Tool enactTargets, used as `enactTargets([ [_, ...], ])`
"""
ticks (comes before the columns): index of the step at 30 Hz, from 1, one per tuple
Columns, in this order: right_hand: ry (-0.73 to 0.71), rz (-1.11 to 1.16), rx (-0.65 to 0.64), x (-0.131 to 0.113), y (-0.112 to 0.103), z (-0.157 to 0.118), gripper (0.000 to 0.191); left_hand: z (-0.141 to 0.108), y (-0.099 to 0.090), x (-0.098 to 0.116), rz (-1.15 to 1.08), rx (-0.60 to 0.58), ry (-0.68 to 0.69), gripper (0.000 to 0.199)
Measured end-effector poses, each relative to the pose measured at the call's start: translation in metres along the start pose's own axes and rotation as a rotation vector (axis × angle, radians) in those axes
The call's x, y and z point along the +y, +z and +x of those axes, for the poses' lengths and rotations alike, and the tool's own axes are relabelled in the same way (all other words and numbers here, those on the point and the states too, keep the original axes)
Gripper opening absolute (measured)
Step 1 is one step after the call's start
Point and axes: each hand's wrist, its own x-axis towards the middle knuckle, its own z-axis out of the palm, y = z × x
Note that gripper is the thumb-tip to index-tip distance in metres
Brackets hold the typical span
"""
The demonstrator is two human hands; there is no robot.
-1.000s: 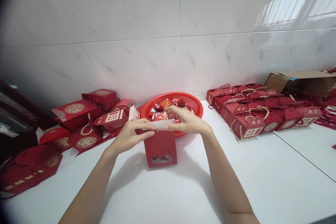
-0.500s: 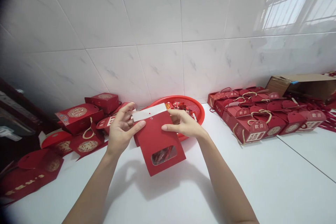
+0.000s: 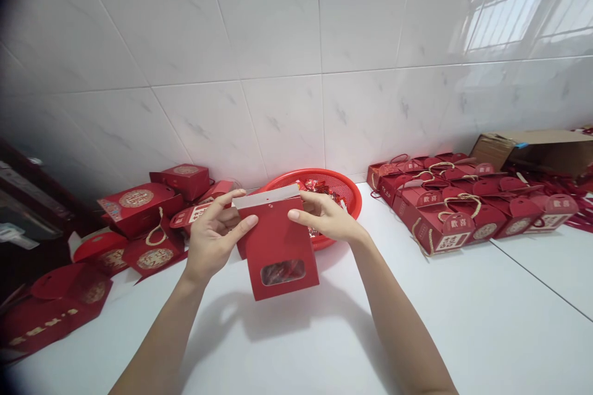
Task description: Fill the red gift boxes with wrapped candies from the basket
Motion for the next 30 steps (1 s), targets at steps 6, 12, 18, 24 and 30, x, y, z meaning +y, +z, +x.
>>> enactTargets([
  [6, -0.046, 0.053, 0.011, 0.003, -0.002, 0.002, 0.034, -0.004, 0.006, 0.003, -0.02, -0.007, 0.002, 0.051],
  [12, -0.025, 0.112, 0.113, 0.006, 0.008, 0.007, 0.034, -0.01, 0.025, 0.004, -0.094, 0.048, -0.07, 0.055],
  [18, -0.016, 0.115, 0.138, 0.005, 0.011, 0.008, 0.039, -0.01, 0.027, 0.004, -0.079, 0.08, -0.063, 0.055],
  [24, -0.003, 0.12, 0.122, 0.006, 0.009, 0.007, 0.038, -0.012, 0.027, 0.005, -0.027, 0.077, -0.05, 0.048],
  [30, -0.02, -0.017, 0.111, 0.006, 0.002, -0.001, 0.036, -0.014, 0.03, 0.0, -0.02, 0.084, 0.018, 0.024],
])
